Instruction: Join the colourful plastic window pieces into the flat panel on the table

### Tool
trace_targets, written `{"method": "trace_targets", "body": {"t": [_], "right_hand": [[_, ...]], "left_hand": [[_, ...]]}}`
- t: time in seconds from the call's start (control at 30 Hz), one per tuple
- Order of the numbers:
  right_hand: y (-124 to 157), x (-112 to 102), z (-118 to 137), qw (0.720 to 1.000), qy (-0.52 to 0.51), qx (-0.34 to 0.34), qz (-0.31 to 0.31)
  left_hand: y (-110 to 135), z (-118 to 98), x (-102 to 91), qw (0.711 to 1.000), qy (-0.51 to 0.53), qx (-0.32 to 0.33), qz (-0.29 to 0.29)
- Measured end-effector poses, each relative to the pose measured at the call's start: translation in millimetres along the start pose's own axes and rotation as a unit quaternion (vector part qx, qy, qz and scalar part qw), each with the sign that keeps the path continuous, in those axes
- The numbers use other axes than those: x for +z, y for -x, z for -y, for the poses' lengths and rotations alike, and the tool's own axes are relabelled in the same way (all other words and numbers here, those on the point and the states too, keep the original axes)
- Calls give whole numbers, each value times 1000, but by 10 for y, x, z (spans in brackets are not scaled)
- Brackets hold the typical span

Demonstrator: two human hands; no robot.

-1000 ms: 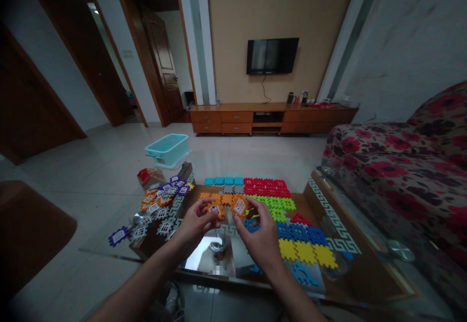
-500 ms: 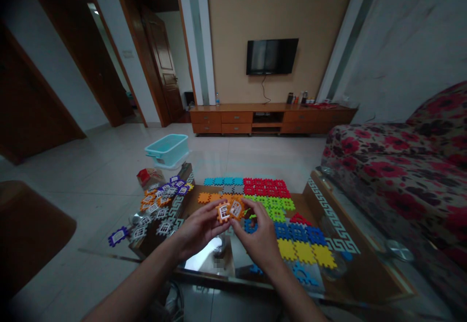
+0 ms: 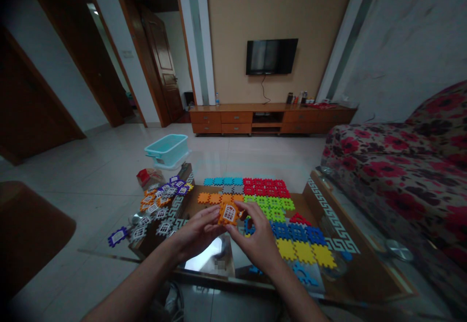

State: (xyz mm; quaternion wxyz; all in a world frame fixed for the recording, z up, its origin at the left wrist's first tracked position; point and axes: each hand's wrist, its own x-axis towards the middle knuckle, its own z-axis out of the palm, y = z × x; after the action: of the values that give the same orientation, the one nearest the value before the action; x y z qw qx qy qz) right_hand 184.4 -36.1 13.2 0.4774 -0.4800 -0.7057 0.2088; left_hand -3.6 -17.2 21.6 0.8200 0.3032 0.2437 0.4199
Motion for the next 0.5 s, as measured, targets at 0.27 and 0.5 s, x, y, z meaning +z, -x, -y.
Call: {"method": "trace_targets", "body": {"t": [0.27, 0.5], "right_hand": [[-3, -17, 27, 999, -12, -31, 19], [1, -58, 61, 998, -17, -59, 32]], "left_hand": [[11, 0, -21, 1000, 2, -5, 15], [8, -9, -6, 1000, -5, -26, 6]]}}
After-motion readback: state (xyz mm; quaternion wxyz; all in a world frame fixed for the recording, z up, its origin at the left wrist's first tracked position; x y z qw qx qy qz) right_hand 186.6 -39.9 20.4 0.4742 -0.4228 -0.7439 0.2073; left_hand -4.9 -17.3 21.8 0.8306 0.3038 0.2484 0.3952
